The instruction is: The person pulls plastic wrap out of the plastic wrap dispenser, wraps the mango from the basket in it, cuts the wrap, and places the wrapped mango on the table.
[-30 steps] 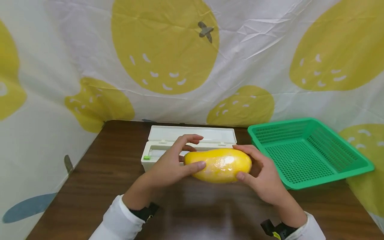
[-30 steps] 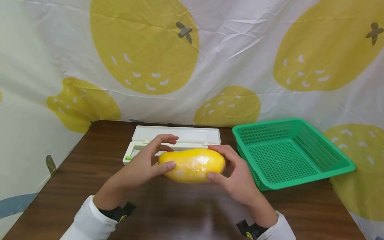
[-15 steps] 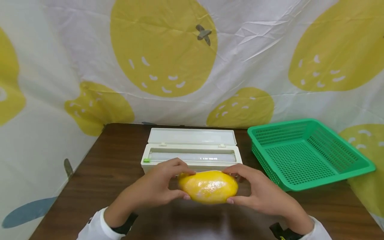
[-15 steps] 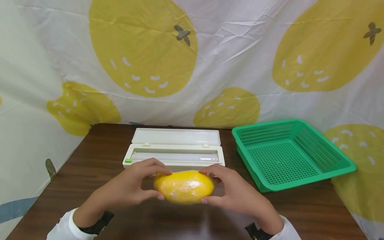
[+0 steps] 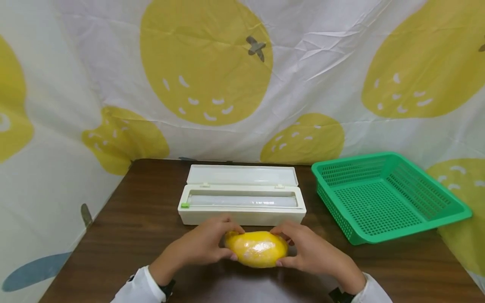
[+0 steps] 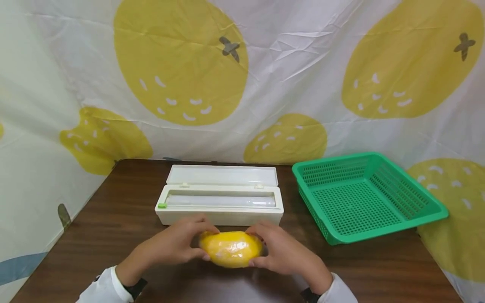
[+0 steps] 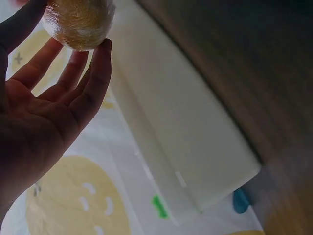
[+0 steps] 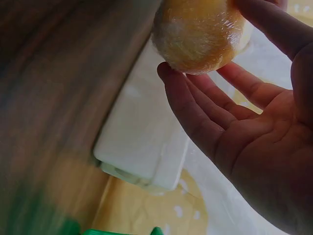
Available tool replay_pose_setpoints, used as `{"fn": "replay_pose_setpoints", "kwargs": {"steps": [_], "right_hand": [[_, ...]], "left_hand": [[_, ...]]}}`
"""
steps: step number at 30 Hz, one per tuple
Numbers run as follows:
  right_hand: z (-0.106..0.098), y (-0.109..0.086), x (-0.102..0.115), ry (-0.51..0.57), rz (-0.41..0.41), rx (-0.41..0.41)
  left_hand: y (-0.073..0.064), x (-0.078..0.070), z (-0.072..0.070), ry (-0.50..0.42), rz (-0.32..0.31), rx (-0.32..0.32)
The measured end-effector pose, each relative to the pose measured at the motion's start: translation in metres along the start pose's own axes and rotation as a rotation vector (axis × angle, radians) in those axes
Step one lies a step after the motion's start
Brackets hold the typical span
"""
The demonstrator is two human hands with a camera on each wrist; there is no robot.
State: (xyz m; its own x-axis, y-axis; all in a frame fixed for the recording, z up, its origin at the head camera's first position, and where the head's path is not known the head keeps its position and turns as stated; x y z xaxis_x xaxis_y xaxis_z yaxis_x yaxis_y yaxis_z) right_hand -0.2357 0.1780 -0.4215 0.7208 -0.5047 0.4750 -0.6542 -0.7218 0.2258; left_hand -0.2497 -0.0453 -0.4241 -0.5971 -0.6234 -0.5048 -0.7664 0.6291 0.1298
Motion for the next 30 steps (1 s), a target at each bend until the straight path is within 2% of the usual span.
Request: {"fn": "replay_pose_setpoints", "kwargs": {"steps": [8, 17, 24, 30], "right_hand": [[0.009, 0.001, -0.003, -0.045, 0.033, 0.04], [0.011, 0.001, -0.003, -0.083, 0.038, 0.048], [0.013, 0.001, -0.004, -0.082, 0.039, 0.037], [0.013, 0.001, -0.006, -0.077, 0.044, 0.046]], "left_hand": [[-0.001, 0.01, 0.012, -0.007, -0.042, 0.043], [-0.004, 0.012, 0.014, 0.007, -0.051, 0.045], [-0.004, 0.015, 0.016, 0.004, -0.073, 0.067], [-0.002, 0.013, 0.014, 0.009, -0.066, 0.06]]}}
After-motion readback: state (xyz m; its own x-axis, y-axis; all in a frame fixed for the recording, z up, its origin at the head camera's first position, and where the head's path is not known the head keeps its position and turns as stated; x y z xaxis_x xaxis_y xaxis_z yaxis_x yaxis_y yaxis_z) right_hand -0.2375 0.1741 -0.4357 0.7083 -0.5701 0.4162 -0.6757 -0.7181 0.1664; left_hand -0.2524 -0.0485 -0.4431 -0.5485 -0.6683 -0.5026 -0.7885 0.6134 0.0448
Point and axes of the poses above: each hand's wrist, its own y-axis towards the middle knuckle, its own z-axis out of the palm, x = y × z, the point moved 6 cm from there along y, towards the middle knuckle, and after that the axes turned 7 degrees about -z, right-handed, at the moved point
